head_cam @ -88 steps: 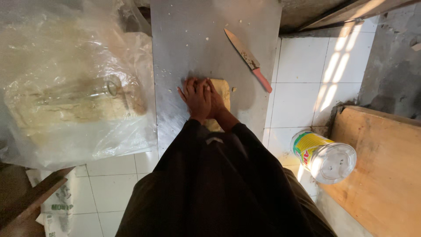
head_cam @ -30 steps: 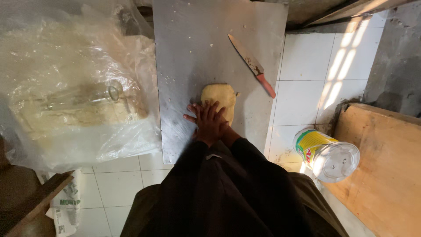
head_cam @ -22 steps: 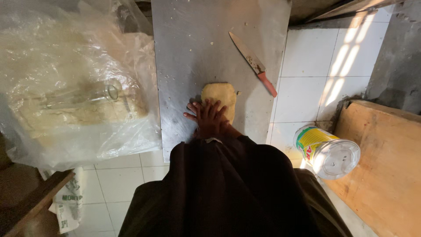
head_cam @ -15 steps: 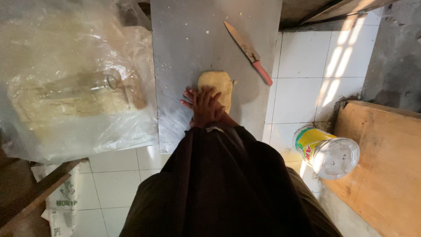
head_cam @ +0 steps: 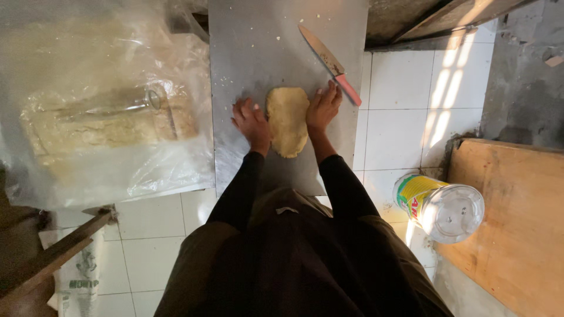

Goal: The person flattens a piece of dough on a metal table by hand and by rolling a glass bottle over it, then cuts the dough in half using a knife.

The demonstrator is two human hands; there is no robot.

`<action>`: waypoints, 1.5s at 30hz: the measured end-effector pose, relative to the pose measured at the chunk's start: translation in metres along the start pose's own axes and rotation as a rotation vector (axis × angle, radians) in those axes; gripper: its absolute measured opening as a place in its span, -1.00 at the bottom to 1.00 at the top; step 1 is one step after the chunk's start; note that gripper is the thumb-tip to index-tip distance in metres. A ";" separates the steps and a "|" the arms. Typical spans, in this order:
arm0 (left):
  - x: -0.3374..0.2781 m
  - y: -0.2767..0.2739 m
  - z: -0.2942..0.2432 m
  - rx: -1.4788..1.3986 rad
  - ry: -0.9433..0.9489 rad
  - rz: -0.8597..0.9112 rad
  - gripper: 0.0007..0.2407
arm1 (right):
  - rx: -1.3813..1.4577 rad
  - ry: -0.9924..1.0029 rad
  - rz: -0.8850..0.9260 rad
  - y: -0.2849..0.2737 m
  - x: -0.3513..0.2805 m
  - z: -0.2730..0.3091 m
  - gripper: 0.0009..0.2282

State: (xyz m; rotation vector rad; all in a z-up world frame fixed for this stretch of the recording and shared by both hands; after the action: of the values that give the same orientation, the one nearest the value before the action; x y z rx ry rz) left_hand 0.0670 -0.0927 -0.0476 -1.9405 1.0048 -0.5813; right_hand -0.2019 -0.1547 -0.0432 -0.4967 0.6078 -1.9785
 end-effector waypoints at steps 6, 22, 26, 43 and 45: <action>-0.007 0.042 -0.047 0.151 -0.034 0.045 -0.53 | -0.318 0.022 0.031 0.029 -0.033 0.004 -0.49; 0.018 0.040 -0.047 0.360 -0.014 0.100 -0.55 | -0.347 0.036 0.241 0.053 -0.021 0.021 -0.47; 0.017 0.032 -0.049 0.356 0.001 0.092 -0.57 | -0.312 0.073 0.280 0.050 -0.025 0.016 -0.46; 0.028 0.013 0.003 -0.763 -0.237 0.136 -0.47 | -0.194 -0.668 0.547 0.105 -0.055 0.119 -0.47; 0.029 0.006 0.005 -0.752 -0.264 0.077 -0.51 | -0.184 -0.788 0.656 0.120 -0.061 0.135 -0.49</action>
State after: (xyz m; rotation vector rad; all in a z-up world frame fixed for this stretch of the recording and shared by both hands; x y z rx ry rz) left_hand 0.0852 -0.1161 -0.0546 -2.5187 1.2221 0.1385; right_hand -0.0147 -0.1771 -0.0145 -0.9772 0.3693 -0.9922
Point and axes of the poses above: each hand's wrist, its own x-axis towards the middle knuckle, its own y-axis out of the palm, z = x × y, the point moved 9 cm from there along x, towards the middle knuckle, and after that the axes turned 10 degrees about x, right-handed, at the moved point
